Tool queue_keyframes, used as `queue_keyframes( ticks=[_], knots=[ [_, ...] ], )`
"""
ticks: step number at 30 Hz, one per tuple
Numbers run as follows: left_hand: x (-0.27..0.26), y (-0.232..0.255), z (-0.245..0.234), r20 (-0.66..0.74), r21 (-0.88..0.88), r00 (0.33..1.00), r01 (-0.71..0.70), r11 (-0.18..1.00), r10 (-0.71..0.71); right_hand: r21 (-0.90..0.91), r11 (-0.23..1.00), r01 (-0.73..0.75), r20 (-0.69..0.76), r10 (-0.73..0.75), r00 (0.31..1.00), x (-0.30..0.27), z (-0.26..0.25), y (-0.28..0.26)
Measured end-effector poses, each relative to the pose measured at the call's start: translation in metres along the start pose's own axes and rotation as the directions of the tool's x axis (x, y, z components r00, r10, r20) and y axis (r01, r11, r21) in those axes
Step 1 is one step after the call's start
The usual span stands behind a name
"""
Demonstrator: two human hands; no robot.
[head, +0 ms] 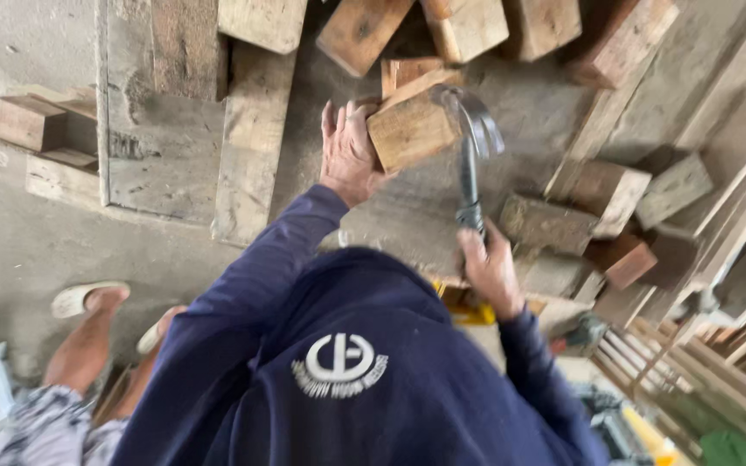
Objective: The person repeatedly strikes small wooden blocks with a hammer on a workbench. They pick up blocks from a pile, position them, and hit them multiple times before moving them aside. The person also arranges the blocks on the bench surface.
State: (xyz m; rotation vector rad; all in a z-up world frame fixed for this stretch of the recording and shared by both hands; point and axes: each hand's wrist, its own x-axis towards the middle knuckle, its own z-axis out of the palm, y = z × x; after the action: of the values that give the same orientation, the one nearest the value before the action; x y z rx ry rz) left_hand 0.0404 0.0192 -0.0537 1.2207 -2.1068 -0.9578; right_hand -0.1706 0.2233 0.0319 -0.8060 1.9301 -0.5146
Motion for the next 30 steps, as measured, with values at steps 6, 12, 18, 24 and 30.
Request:
queue_keyframes(
  ticks=[6, 12, 18, 24, 30],
  knots=[
    [-0.004, -0.004, 0.007, -0.019, -0.042, 1.000, -0.002, 0.999, 0.001, 0.304, 0.949, 0.078, -0.023, -0.075, 0.997, -0.012, 0.038, 0.004],
    [-0.007, -0.004, 0.012, -0.064, -0.115, 0.998, -0.006, 0.993, -0.001, 0.445, 0.896, 0.017, 0.002, -0.019, 1.000, -0.013, 0.011, -0.018],
    [0.018, -0.006, 0.032, -0.055, -0.141, 0.990, -0.135, 0.981, 0.129, 0.643, 0.419, 0.642, -0.251, -0.676, 0.693, -0.015, -0.070, -0.057],
    [0.021, -0.010, 0.028, -0.019, -0.031, 0.998, -0.052, 0.998, 0.051, 0.310, 0.425, 0.850, -0.439, -0.730, 0.525, -0.050, -0.134, -0.046],
    [0.024, -0.011, 0.031, -0.028, -0.007, 0.997, -0.065, 0.998, 0.065, -0.081, 0.987, -0.141, 0.026, 0.143, 0.989, -0.019, -0.006, 0.006]
  ],
)
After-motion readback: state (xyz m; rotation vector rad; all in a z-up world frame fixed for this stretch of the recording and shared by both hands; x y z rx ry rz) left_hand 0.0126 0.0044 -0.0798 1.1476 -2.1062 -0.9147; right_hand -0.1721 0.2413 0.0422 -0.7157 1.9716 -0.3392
